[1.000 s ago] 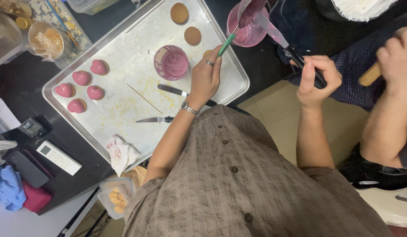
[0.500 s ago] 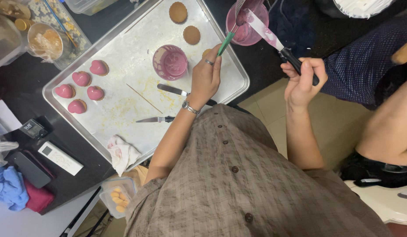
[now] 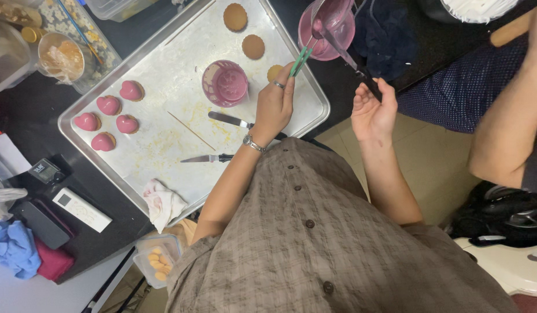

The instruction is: The person holds a sieve over a pink cup and presses a pink frosting-like mixture through it using a spatula, scraping the sieve repeatedly. They then pour and scrape the strained mixture from the cup into a larger pink pitcher, carry the empty cup to a sink area, and place it there.

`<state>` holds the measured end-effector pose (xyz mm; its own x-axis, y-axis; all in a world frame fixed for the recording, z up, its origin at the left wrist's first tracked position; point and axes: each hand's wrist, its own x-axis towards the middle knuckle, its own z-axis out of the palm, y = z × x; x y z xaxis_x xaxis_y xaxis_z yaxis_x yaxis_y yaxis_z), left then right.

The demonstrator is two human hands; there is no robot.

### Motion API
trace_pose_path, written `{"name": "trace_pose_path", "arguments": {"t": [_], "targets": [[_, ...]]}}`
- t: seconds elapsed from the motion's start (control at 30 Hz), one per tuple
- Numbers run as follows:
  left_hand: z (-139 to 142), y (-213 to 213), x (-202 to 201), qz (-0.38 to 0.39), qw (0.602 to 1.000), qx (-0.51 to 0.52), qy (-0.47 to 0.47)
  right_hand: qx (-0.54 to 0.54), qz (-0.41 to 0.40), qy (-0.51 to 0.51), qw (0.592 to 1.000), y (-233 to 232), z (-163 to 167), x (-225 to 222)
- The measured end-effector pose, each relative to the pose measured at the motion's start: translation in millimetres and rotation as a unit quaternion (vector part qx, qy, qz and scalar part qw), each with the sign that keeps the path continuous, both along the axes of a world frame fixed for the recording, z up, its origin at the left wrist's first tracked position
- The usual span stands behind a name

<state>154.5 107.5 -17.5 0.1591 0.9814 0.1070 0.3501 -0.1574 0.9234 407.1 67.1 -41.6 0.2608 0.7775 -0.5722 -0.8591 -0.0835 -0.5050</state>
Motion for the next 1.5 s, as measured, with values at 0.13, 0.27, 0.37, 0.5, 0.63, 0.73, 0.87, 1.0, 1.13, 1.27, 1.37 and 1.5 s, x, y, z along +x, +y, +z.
{"name": "trace_pose_path", "arguments": {"t": [0.13,0.27,0.37,0.5,0.63,0.73,0.87,1.0,1.13,1.27,1.37,1.5], "targets": [[1,-3,6,-0.003,0.996,-0.055,-0.076,-0.029,-0.010,0.118,0.993,5,-4,5],[2,-1,3,0.029,0.991,-0.069,-0.112,0.024,-0.008,0.064,0.998,7,4,16],[2,1,0,0.042,0.986,-0.101,-0.123,0.079,-0.011,-0.020,0.997,6,15,19],[2,2,1,0.044,0.976,-0.122,-0.172,0.172,0.000,-0.244,0.955,0,38,10],[1,6,2,0.038,0.956,-0.179,-0.228,0.256,0.058,-0.576,0.774,-3,60,-3],[2,6,3,0.029,0.946,-0.210,-0.247,0.287,0.089,-0.773,0.558,-4,74,-7],[1,8,4,0.022,0.931,-0.228,-0.285,0.309,0.142,-0.819,0.462,-2,81,-10],[-2,16,-1,0.024,0.905,-0.252,-0.342,0.341,0.168,-0.827,0.415,-6,86,-8],[-3,20,-3,0.032,0.919,-0.240,-0.312,0.360,0.177,-0.832,0.384,-10,92,-4],[1,21,-3,0.048,0.956,-0.176,-0.228,0.340,0.139,-0.825,0.430,-16,98,2],[7,19,-4,0.046,0.973,-0.147,-0.172,0.283,0.093,-0.792,0.533,-21,98,8],[13,14,0,0.025,0.985,-0.134,-0.103,0.251,0.054,-0.718,0.647,-13,86,21]]}}
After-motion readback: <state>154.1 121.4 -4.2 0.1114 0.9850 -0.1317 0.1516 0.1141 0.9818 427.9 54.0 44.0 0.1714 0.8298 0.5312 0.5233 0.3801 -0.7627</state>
